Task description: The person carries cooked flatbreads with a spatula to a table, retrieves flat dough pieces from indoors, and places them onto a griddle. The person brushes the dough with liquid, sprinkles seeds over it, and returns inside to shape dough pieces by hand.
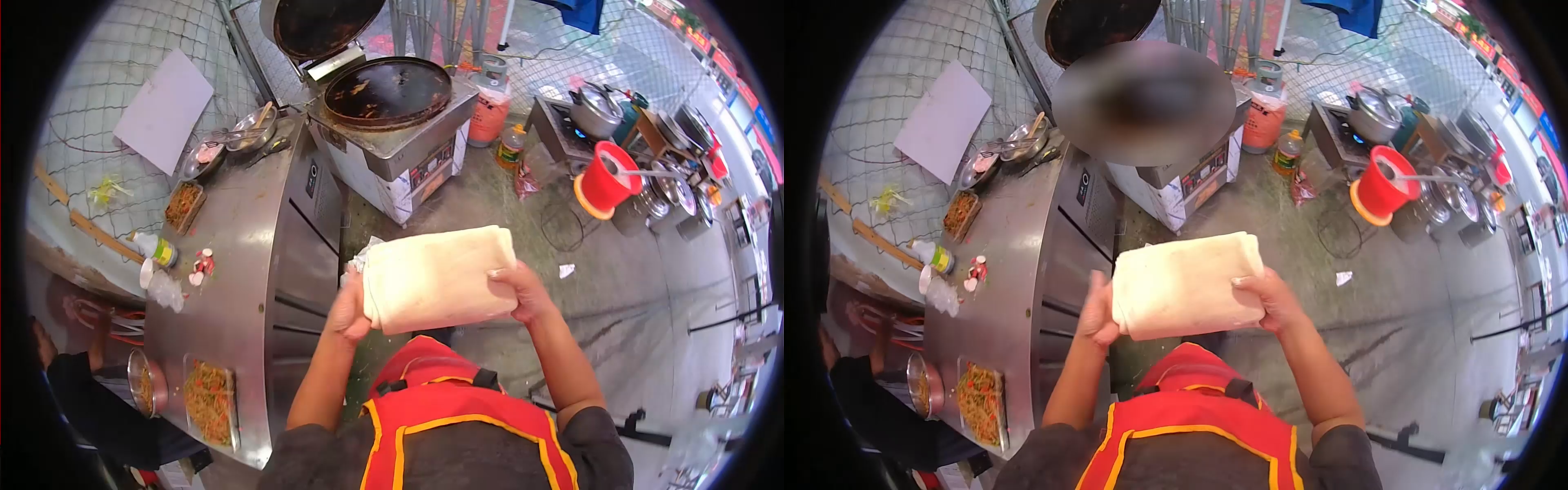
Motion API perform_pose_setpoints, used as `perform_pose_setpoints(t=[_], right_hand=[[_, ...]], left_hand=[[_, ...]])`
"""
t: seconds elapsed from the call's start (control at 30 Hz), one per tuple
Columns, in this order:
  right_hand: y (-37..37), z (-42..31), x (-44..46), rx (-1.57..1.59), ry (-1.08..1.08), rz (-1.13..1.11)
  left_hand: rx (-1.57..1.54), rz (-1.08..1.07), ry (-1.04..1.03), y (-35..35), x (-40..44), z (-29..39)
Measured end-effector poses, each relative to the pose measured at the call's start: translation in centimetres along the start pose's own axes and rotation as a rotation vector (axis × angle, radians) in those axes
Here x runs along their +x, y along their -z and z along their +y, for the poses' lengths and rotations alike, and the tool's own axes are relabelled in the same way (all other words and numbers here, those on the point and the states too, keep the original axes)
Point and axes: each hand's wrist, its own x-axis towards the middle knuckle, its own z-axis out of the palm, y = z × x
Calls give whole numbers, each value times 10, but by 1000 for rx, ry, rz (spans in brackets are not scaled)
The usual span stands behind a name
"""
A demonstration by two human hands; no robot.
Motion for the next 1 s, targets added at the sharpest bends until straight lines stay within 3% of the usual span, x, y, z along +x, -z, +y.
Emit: perform_pose_setpoints(t=[0.1,0.27,0.37,0.47,0.7,0.9,1.0], right_hand=[[46,-7,101,-81,-125,58],[101,-70,250,-134,-355,102],[112,-128,324,-89,-363,62],[124,-182,418,-155,-272,-13],[151,-267,677,-214,-288,-163],[176,-292,806,-289,-453,-160],[194,-300,840,-693,-493,-224]], left_hand=[[80,139,79,76,104,-13],[-14,254,139,79,246,8],[126,317,79,64,328,54],[268,346,-106,39,413,113],[137,472,-380,47,613,204],[55,659,-395,64,698,237],[711,1011,-275,83,706,235]])
